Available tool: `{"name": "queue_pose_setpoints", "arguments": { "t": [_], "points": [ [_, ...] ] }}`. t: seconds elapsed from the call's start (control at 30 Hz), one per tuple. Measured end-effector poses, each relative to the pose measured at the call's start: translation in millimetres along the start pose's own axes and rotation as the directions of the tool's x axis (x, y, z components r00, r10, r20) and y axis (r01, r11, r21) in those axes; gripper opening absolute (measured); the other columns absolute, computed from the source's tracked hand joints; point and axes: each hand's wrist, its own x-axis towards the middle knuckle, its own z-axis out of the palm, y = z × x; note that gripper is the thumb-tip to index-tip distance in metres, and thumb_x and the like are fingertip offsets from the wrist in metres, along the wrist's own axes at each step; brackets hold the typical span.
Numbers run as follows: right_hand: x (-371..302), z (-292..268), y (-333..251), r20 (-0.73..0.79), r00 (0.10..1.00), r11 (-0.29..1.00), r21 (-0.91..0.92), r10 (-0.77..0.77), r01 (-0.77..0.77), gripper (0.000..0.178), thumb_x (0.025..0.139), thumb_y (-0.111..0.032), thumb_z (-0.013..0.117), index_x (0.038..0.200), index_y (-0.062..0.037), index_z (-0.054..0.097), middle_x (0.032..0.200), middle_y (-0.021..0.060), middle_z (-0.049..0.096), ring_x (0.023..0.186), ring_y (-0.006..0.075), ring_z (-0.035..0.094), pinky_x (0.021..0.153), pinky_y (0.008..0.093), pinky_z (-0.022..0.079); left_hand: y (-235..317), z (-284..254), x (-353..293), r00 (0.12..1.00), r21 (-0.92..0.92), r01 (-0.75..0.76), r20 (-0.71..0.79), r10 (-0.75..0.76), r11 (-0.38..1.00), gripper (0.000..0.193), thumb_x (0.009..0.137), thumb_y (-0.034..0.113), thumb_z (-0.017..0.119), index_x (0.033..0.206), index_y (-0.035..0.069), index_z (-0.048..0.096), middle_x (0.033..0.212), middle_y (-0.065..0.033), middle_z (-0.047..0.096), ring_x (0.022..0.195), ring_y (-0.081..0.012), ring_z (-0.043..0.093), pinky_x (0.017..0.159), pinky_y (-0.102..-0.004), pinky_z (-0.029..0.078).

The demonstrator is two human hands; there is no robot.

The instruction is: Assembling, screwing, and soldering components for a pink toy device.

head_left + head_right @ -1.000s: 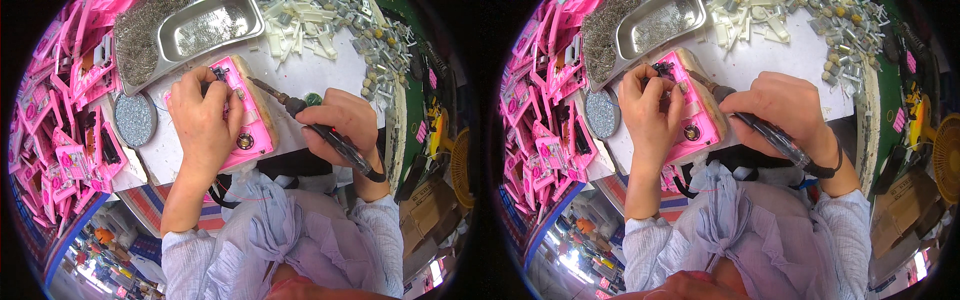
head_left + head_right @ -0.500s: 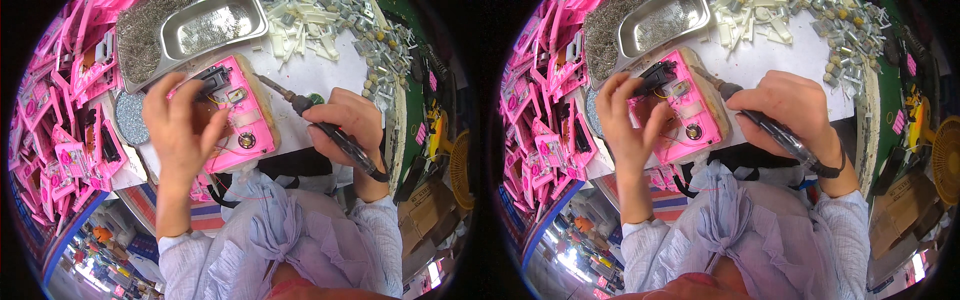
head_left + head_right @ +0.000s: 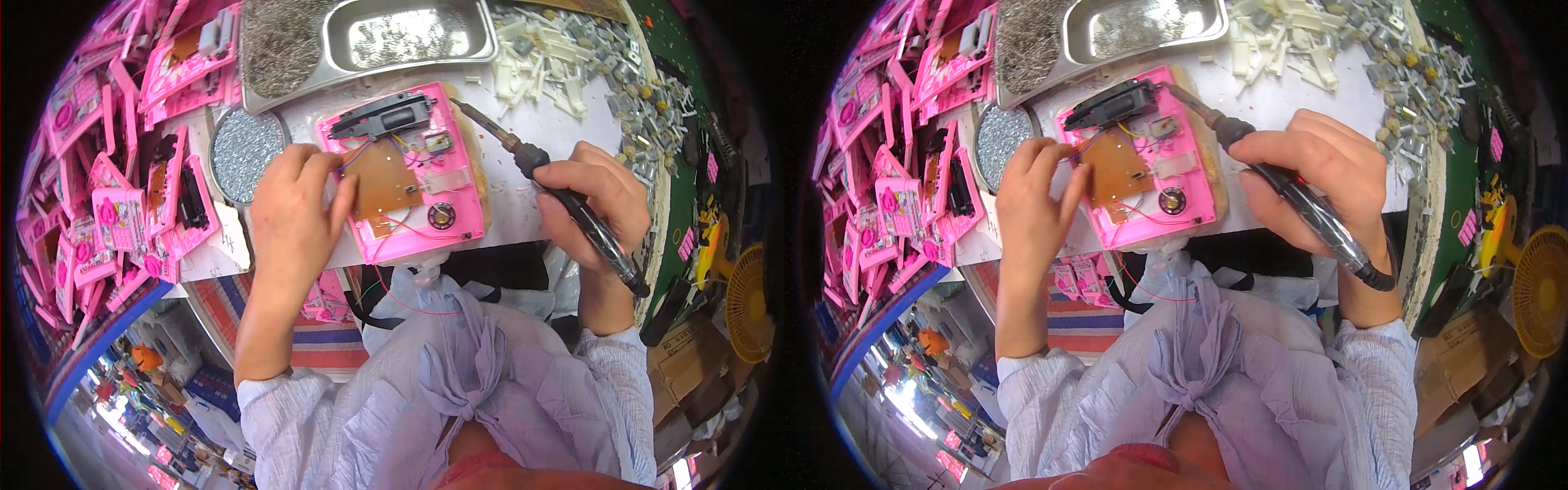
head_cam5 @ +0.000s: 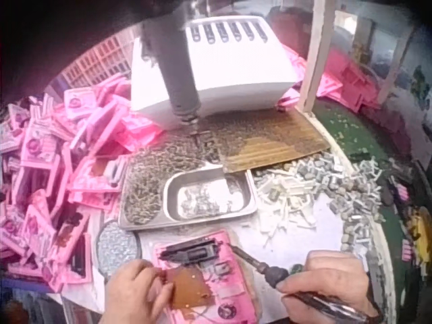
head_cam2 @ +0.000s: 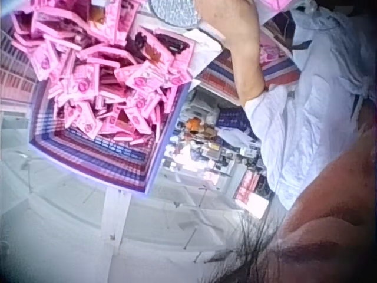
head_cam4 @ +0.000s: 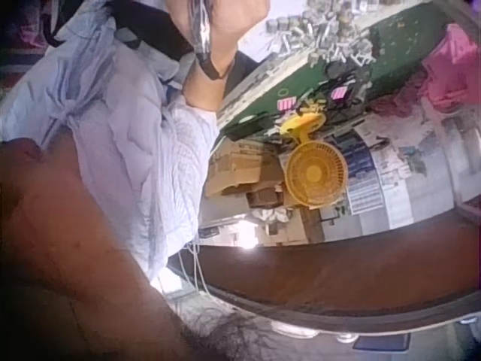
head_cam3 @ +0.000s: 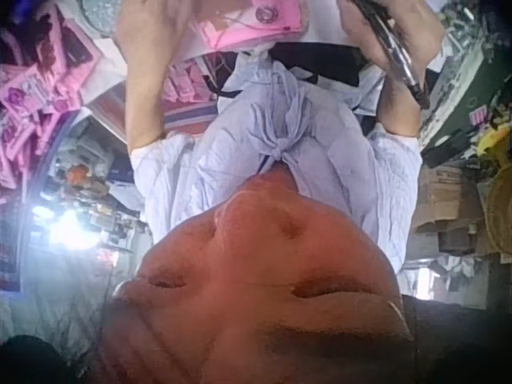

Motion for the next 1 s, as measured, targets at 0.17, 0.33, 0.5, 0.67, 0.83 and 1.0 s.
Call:
{"name": "queue_pose_setpoints", "arguments": {
  "t": [0.17, 0.33, 0.5, 0.67, 0.83, 1.0],
  "points": [
    [8, 3, -4, 0.024, 1.0, 1.0, -0.012, -0.015, 0.016, 0.033, 0.068, 0.006, 0.076, 0.099, 0.0002, 0.071, 0.066, 0.0064, 0.06, 0.053, 0.019, 0.052, 0.049, 0.0301, 0.039, -7, 7, 2, 0.99, 0.034, 0.108, 0.09, -0.111, 0.994, 0.014, 0.084, 0.007, 0.074, 0.094, 0.003, 0.065, 0.097, -0.0104, 0.065, 0.09, -0.032, 0.066, 0.076, -0.0409, 0.053],
    [11, 8, -4, 0.048, 0.999, 1.0, -0.015, -0.007, 0.008, 0.032, 0.069, 0.004, 0.077, 0.1, -0.0002, 0.071, 0.066, 0.0066, 0.059, 0.053, 0.0186, 0.051, 0.049, 0.0305, 0.038, -9, -5, 17, 0.995, 0.069, -0.036, 0.098, 0.029, 0.997, 0.014, 0.083, 0.004, 0.074, 0.094, 0.003, 0.065, 0.094, -0.0105, 0.066, 0.086, -0.0306, 0.067, 0.076, -0.0385, 0.054],
    [15, 24, -10, -0.017, 0.988, 0.981, 0.121, 0.156, -0.153, 0.034, 0.076, 0.0, 0.079, 0.109, -0.0013, 0.072, 0.074, 0.0067, 0.063, 0.062, 0.0181, 0.058, 0.059, 0.0285, 0.047, -9, -12, 20, 0.991, -0.478, 0.101, 0.124, -0.047, 0.873, 0.011, 0.087, -0.004, 0.07, 0.097, -0.001, 0.066, 0.104, -0.0127, 0.072, 0.087, -0.0205, 0.072, 0.074, -0.0291, 0.056],
    [30, 67, -12, 0.126, 0.941, 0.872, 0.355, 0.313, -0.338, 0.051, 0.087, 0.003, 0.073, 0.136, -0.0013, 0.059, 0.109, 0.0078, 0.065, 0.092, 0.0126, 0.065, 0.082, 0.0264, 0.054, 8, 29, 7, 0.92, -0.955, 0.291, 0.261, -0.293, 0.061, 0.012, 0.093, -0.003, 0.07, 0.104, -0.005, 0.066, 0.109, -0.0128, 0.073, 0.093, -0.0115, 0.07, 0.081, -0.0247, 0.058],
    [42, 100, -5, -0.032, 0.972, 0.89, 0.41, 0.231, -0.198, 0.054, 0.082, 0.004, 0.072, 0.134, -0.008, 0.062, 0.099, 0.0088, 0.064, 0.084, 0.0183, 0.066, 0.075, 0.0293, 0.054, 17, 38, 9, 0.89, -0.959, 0.248, 0.281, -0.36, -0.136, 0.016, 0.093, -0.006, 0.068, 0.108, -0.007, 0.063, 0.109, -0.0182, 0.072, 0.094, -0.0195, 0.073, 0.089, -0.0306, 0.06],
    [48, 106, -5, -0.07, 0.983, 0.931, 0.34, 0.167, -0.134, 0.051, 0.083, 0.005, 0.069, 0.132, -0.008, 0.062, 0.096, 0.0081, 0.064, 0.084, 0.0186, 0.066, 0.075, 0.0297, 0.054, 13, 42, 4, 0.879, -0.964, 0.244, 0.267, -0.396, -0.109, 0.016, 0.093, -0.004, 0.07, 0.108, -0.006, 0.065, 0.103, -0.0145, 0.073, 0.089, -0.0171, 0.073, 0.081, -0.0275, 0.061]
  ]
}}
